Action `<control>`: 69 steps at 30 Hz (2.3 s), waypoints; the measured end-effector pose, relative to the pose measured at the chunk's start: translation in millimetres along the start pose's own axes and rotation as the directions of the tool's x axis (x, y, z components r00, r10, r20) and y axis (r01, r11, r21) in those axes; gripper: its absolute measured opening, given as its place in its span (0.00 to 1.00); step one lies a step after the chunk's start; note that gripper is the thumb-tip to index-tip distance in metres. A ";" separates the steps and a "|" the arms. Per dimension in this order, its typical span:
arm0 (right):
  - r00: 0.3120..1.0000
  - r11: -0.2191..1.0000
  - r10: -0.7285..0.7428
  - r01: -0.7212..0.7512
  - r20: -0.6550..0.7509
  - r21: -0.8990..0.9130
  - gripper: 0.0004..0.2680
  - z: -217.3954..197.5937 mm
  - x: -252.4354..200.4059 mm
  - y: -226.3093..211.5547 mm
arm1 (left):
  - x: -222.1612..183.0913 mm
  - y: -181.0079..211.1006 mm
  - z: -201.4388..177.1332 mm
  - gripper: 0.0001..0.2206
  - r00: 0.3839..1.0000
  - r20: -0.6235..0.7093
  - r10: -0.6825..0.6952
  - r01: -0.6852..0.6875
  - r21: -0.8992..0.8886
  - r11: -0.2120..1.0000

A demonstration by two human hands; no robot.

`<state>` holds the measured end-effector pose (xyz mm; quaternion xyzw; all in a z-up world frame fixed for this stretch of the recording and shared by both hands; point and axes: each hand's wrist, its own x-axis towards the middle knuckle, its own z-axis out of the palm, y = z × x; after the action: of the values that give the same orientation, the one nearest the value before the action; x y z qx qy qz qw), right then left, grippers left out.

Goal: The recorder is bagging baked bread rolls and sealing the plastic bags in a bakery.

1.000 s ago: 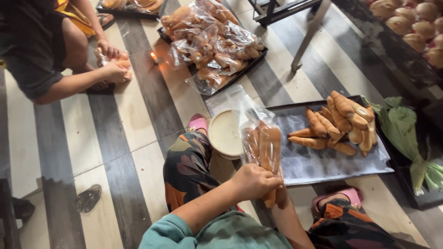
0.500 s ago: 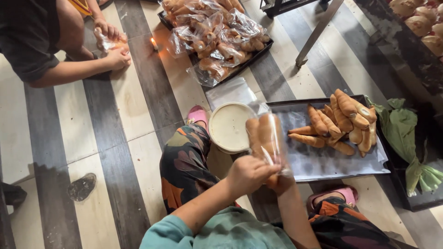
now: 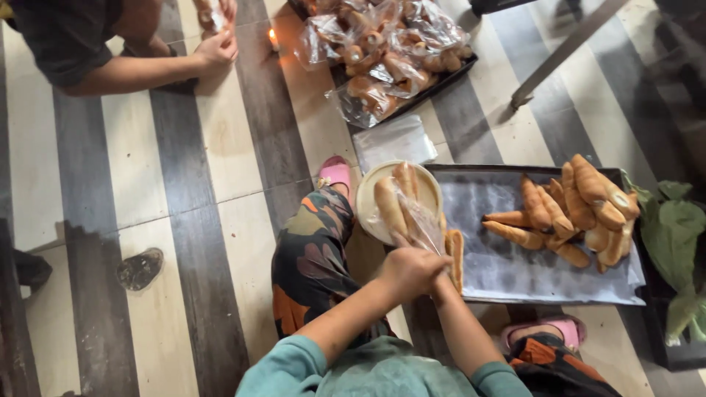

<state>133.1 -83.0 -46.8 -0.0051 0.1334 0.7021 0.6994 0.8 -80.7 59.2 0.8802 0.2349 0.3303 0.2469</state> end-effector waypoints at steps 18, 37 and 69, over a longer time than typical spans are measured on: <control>0.893 -0.991 0.067 0.009 0.444 0.130 0.11 -6.9 38.9 -15.2 | -11.5 -51.9 25.3 0.11 0.920 -0.055 -0.389 0.375 -0.170 0.911; 0.872 -0.888 0.403 0.445 0.277 -0.111 0.20 -40.3 25.8 7.2 | -28.0 -18.2 39.9 0.05 0.960 0.132 -0.245 0.266 -0.176 0.948; 0.869 -0.822 -0.083 0.217 0.488 -0.526 0.25 -79.1 -21.4 -52.4 | 26.2 -230.4 98.4 0.33 0.958 0.209 -0.199 0.058 0.536 0.842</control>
<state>170.9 -120.1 -128.4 -0.6534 -0.6333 0.1535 0.3852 29.3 83.7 -129.4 0.9313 0.3407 0.1197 0.0475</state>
